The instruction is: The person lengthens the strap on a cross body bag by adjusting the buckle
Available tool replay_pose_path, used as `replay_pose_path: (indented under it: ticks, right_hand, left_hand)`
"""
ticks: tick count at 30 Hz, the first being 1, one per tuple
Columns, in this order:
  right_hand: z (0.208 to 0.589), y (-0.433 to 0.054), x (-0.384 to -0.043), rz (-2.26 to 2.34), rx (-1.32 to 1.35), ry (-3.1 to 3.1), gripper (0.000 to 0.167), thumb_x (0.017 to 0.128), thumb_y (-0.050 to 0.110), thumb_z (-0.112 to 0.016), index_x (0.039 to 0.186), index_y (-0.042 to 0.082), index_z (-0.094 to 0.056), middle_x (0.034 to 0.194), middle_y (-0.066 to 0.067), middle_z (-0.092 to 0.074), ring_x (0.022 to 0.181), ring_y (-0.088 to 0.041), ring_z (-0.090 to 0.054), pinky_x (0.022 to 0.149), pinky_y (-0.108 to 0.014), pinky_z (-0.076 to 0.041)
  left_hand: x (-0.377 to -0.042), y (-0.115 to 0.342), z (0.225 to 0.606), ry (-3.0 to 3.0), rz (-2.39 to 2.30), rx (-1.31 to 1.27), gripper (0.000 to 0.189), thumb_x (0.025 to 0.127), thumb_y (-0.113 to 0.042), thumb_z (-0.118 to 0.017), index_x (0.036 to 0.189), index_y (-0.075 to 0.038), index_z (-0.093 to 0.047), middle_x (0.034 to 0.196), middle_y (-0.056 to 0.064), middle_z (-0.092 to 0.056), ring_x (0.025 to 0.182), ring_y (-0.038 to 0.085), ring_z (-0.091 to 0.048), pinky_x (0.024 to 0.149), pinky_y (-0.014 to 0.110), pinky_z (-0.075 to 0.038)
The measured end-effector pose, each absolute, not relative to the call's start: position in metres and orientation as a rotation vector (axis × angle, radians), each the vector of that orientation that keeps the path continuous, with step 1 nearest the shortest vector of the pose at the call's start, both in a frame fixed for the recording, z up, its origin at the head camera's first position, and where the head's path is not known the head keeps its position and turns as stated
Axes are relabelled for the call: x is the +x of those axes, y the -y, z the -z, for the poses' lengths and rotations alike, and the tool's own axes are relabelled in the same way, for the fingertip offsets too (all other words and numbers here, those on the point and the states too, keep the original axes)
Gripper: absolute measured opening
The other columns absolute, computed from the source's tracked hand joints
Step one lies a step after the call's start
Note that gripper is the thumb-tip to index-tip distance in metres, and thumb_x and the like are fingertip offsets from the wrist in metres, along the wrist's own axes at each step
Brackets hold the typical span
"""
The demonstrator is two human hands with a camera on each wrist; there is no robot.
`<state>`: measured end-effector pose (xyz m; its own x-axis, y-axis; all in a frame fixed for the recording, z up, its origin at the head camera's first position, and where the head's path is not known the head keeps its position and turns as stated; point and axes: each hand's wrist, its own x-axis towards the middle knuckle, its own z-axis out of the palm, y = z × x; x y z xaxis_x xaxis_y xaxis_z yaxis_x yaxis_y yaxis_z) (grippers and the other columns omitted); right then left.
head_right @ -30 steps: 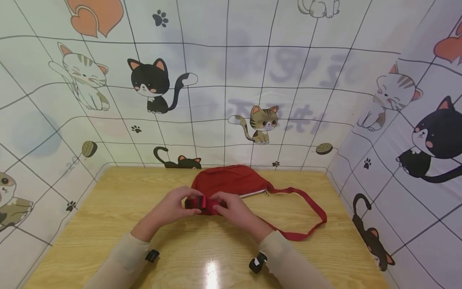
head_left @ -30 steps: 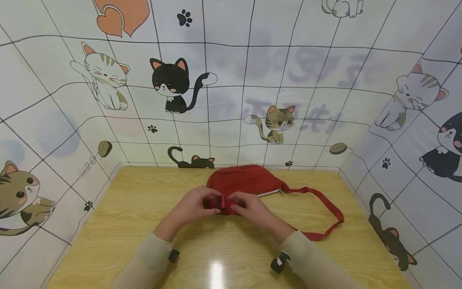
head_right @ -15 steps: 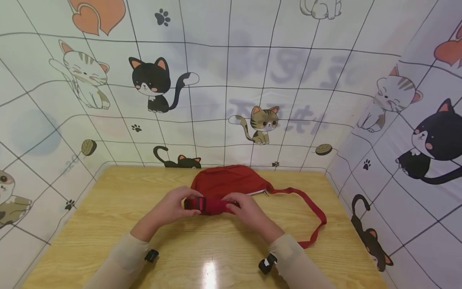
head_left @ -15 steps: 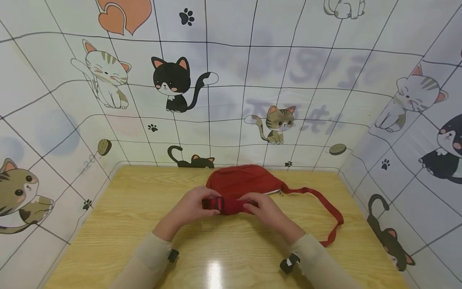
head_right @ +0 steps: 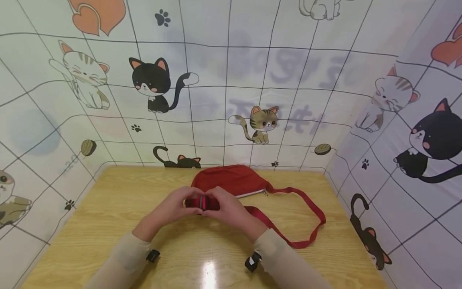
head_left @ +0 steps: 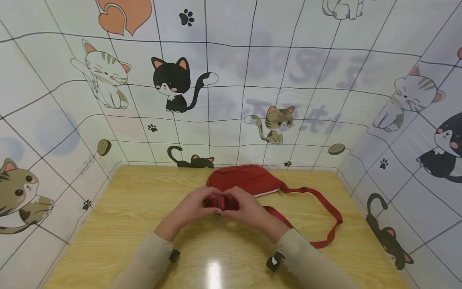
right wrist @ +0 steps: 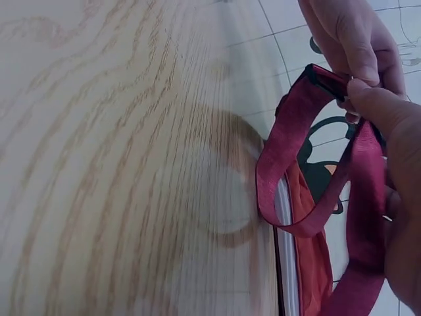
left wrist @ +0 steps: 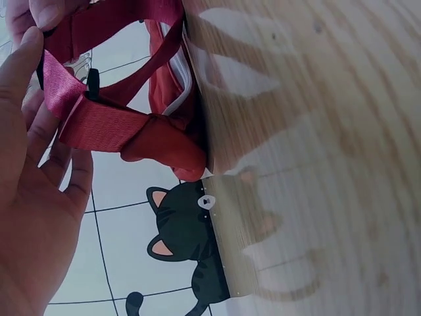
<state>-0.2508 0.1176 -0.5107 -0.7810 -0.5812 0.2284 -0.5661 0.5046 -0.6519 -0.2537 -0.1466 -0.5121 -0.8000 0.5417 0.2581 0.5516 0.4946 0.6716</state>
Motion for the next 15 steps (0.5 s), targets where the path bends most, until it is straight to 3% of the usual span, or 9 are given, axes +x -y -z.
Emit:
replay_pose_path:
  ticks: [6,15]
  right_hand:
    - [0.5092,-0.1151,-0.2493,1.109,-1.058,-2.784,0.048,0.093,0.028,-0.094,0.134,0.023,-0.068,0.121,0.011,-0.066,0.105,-0.01,-0.063,0.09,-0.032,-0.059]
    - [0.5067,-0.1145,-0.2486,1.124,-1.028,-2.771,0.05,0.093,0.026,-0.094,0.135,0.022,-0.068,0.122,0.011,-0.066,0.105,-0.009,-0.064,0.09,-0.032,-0.059]
  left_hand:
    - [-0.2516,0.1463,0.5097,2.723,1.216,-0.967,0.053,0.088,-0.027,-0.098,0.132,-0.02,-0.07,0.116,-0.011,-0.071,0.11,0.012,-0.063,0.096,0.041,-0.057]
    - [-0.2499,0.1493,0.5114,2.74,0.802,-0.945,0.056,0.076,-0.023,-0.105,0.118,-0.016,-0.07,0.117,-0.004,-0.063,0.112,0.018,-0.061,0.101,0.042,-0.056]
